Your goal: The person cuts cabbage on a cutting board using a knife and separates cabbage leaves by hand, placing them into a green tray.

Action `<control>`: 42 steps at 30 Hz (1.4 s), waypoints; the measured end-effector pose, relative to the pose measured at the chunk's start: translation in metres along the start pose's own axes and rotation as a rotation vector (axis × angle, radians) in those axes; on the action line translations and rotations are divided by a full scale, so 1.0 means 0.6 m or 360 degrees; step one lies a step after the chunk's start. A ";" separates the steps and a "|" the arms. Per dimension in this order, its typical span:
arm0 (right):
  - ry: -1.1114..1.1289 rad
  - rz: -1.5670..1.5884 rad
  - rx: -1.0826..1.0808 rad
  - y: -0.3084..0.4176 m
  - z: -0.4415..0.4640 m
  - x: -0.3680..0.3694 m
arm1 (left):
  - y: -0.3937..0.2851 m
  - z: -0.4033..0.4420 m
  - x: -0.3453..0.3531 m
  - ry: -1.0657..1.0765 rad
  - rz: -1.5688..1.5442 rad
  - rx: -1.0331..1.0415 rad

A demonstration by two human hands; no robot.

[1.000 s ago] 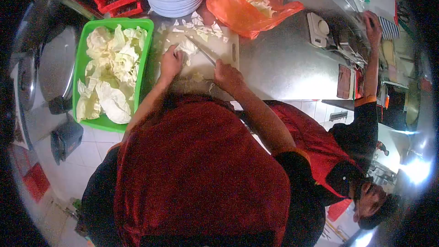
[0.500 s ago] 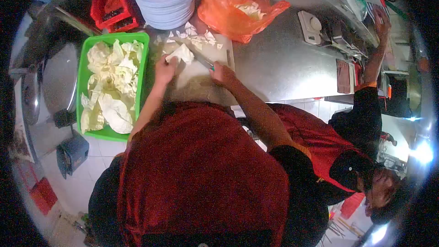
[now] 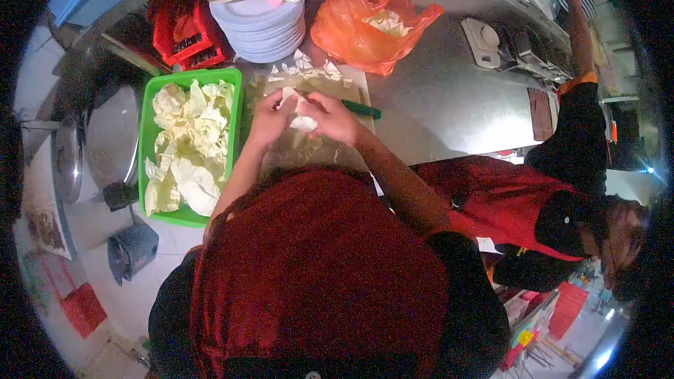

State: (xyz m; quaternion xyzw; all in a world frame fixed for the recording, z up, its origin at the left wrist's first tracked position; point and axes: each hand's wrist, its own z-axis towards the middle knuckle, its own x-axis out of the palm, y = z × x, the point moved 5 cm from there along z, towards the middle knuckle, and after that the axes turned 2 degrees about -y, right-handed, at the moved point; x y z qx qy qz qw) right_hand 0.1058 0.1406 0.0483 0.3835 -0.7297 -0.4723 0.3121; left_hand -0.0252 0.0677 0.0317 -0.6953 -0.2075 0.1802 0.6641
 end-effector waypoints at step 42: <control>-0.0349 0.0395 0.0213 -0.027 -0.101 -0.047 | 0.010 0.007 -0.049 -0.0073 0.0641 0.0204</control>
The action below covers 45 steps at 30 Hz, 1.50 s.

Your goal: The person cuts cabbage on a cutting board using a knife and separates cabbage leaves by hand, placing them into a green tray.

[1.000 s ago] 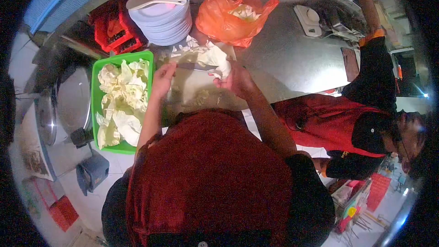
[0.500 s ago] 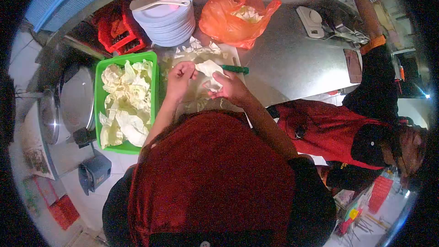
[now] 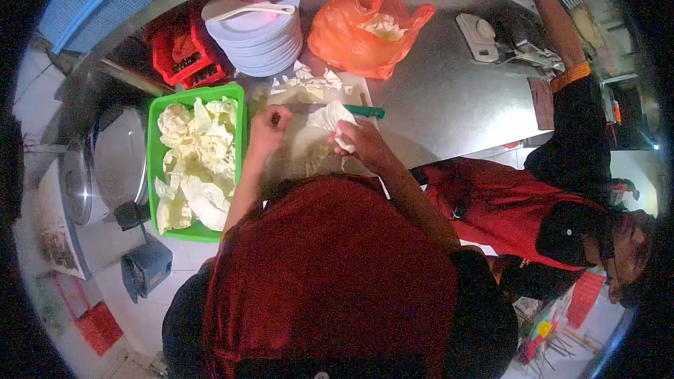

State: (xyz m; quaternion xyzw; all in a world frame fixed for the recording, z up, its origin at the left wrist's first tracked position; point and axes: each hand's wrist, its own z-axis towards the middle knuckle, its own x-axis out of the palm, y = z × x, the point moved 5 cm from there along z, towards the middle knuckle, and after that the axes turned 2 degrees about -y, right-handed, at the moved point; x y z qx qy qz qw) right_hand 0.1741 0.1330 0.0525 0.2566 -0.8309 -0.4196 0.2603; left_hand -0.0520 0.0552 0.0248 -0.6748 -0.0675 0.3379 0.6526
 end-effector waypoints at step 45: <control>-0.0411 -0.2200 -0.0794 -0.075 0.152 -0.121 | 0.194 -0.023 -0.322 -0.0828 0.0172 -0.0170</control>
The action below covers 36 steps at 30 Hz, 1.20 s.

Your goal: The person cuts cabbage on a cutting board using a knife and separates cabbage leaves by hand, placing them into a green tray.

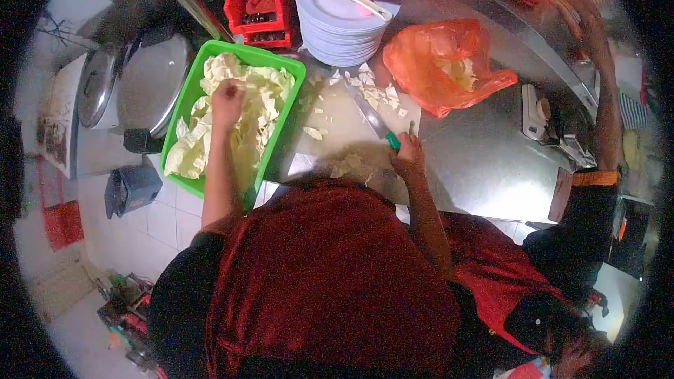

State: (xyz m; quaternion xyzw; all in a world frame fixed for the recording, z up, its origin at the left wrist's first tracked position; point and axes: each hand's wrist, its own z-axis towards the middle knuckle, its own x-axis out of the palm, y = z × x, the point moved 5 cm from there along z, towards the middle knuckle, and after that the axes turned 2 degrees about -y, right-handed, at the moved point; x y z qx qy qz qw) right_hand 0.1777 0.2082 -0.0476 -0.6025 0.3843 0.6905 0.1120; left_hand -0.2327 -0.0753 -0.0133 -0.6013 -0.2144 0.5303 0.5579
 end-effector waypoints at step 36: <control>0.0278 0.0523 0.0083 0.023 -0.079 -0.076 | -0.188 -0.025 -0.095 -0.0175 0.1170 0.0343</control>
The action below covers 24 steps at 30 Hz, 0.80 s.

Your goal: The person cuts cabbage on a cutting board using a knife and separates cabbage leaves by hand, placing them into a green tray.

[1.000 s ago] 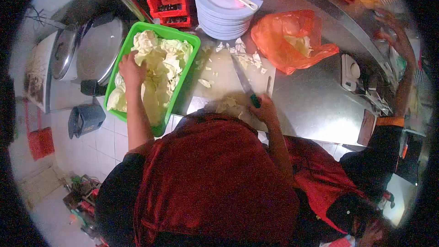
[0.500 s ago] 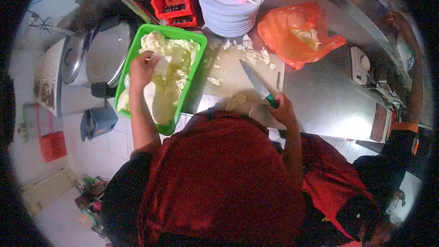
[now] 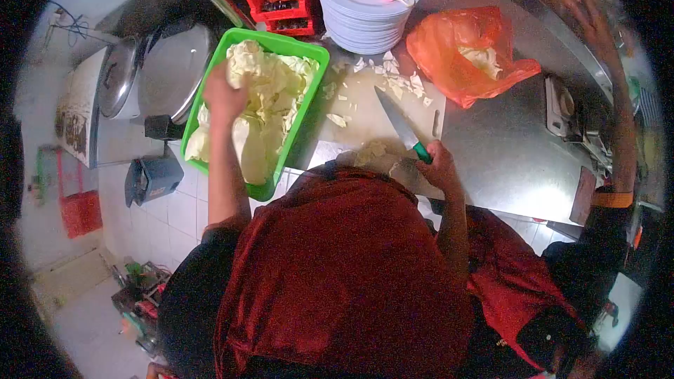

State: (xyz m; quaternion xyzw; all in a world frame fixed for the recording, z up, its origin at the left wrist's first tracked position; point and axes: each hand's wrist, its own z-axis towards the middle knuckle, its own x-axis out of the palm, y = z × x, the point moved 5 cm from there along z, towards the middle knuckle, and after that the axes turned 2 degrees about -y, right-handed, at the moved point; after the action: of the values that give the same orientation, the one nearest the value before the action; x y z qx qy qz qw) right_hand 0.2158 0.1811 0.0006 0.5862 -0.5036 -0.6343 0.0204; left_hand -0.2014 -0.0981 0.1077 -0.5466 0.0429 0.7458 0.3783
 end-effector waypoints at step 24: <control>-0.0089 0.0107 -0.0116 -0.012 0.018 0.014 | 0.029 0.003 -0.032 0.0344 -0.2252 -0.0698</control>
State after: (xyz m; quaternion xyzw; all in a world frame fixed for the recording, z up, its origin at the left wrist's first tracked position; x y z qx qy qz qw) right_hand 0.2087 0.1859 -0.0124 0.5499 -0.4999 -0.6673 0.0488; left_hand -0.2113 -0.1196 0.1187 -0.5768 -0.4318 0.2579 0.6437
